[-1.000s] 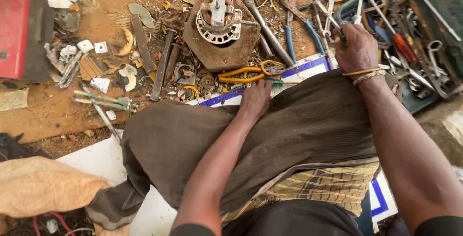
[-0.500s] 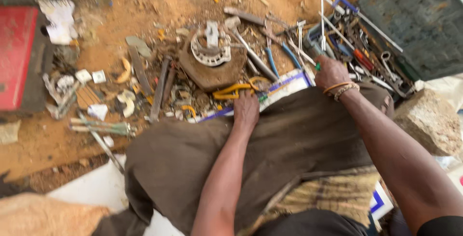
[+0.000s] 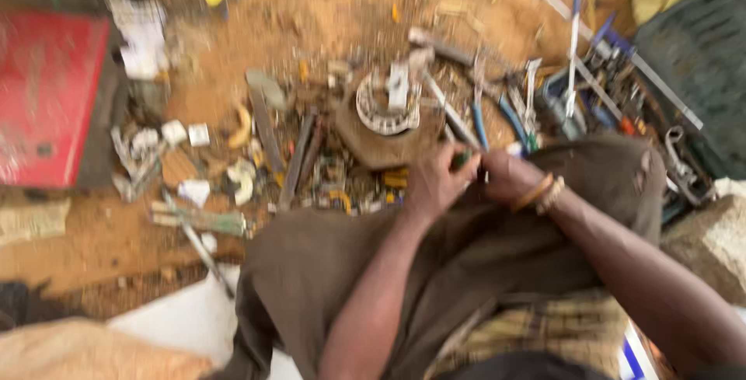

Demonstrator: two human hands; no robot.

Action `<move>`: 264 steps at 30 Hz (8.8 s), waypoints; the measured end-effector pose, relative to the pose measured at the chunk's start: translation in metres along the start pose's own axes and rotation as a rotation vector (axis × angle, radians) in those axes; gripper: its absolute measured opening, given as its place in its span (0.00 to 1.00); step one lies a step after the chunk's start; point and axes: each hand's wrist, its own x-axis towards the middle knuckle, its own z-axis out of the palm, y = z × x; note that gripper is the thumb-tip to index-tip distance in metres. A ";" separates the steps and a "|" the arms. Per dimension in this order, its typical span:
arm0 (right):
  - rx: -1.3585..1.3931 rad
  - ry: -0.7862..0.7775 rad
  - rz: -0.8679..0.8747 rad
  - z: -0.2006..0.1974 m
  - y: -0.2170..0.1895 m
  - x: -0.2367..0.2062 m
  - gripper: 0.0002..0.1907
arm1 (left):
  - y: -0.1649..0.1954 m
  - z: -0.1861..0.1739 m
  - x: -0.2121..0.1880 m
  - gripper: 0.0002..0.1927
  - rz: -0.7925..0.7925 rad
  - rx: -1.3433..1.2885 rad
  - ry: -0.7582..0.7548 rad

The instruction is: The person sits on the ground and uses a hammer and chisel to chip away at a white circular electrical component. They then use a screwdriver to pry and adjust parts of the component, followed by pliers to remove a small piece. The person places the component into a yellow bag and continues to work on it with the hammer and chisel.

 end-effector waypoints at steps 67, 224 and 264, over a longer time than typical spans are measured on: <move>-0.636 -0.085 0.037 -0.201 -0.107 0.003 0.21 | -0.085 -0.037 0.043 0.28 -0.074 0.192 -0.117; -1.445 -0.641 -0.102 -0.188 -0.165 0.091 0.23 | -0.122 -0.026 0.050 0.16 -0.134 -0.135 -0.133; -1.509 -0.562 -0.268 -0.176 -0.169 0.098 0.29 | -0.128 -0.020 0.048 0.14 -0.117 -0.153 -0.074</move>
